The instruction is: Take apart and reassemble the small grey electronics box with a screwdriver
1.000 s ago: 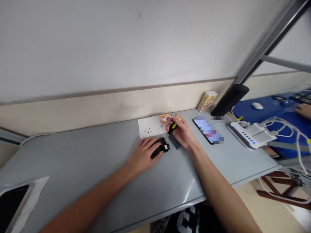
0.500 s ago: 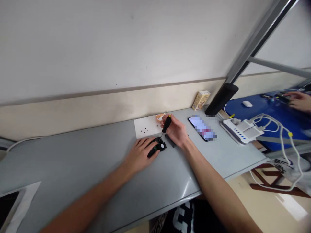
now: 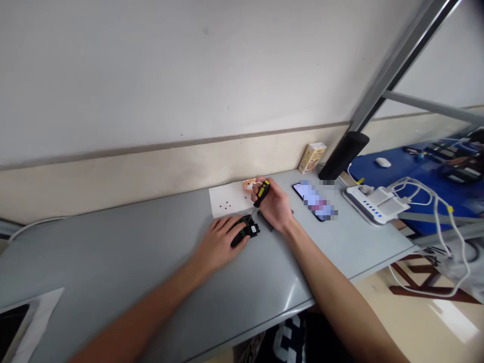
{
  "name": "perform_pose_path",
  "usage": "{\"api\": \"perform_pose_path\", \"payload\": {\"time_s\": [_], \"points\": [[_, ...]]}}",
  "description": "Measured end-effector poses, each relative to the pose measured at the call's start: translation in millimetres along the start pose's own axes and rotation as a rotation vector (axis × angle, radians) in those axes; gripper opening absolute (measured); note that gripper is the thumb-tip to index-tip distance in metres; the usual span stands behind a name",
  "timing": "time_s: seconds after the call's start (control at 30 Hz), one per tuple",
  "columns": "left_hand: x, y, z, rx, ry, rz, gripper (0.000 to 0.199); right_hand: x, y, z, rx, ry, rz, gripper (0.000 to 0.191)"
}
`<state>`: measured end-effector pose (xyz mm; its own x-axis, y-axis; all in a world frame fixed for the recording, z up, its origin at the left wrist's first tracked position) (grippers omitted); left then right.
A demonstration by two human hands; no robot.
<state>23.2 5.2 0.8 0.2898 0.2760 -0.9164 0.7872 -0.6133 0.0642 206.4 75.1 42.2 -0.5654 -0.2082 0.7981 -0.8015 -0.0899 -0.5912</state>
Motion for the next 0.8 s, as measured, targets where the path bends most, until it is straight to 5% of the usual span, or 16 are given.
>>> {"api": "perform_pose_path", "payload": {"time_s": [0.33,0.47,0.6,0.8], "points": [[-0.8,1,0,-0.007,-0.012,0.004,0.028,0,1,4,-0.119,-0.005,0.331,0.035],[-1.0,2,0,-0.018,0.003,0.027,0.025,6,3,4,-0.042,-0.054,0.142,0.040],[0.2,1,0,-0.035,0.010,0.047,0.021,7,0,8,0.016,-0.065,0.042,0.024],[0.3,1,0,-0.018,-0.013,0.045,0.025,4,0,8,-0.046,-0.046,0.237,0.035]]}}
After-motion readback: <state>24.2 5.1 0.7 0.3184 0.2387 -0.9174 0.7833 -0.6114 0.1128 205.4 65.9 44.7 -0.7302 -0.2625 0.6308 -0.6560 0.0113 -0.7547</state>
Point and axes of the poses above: each hand's wrist, its own z-axis away from the middle knuckle, its own x-axis out of the palm, y = z × x, the point moved 2 cm from there along -z, towards the middle knuckle, and after that the axes turned 9 degrees about -z, right-handed, at the moved point
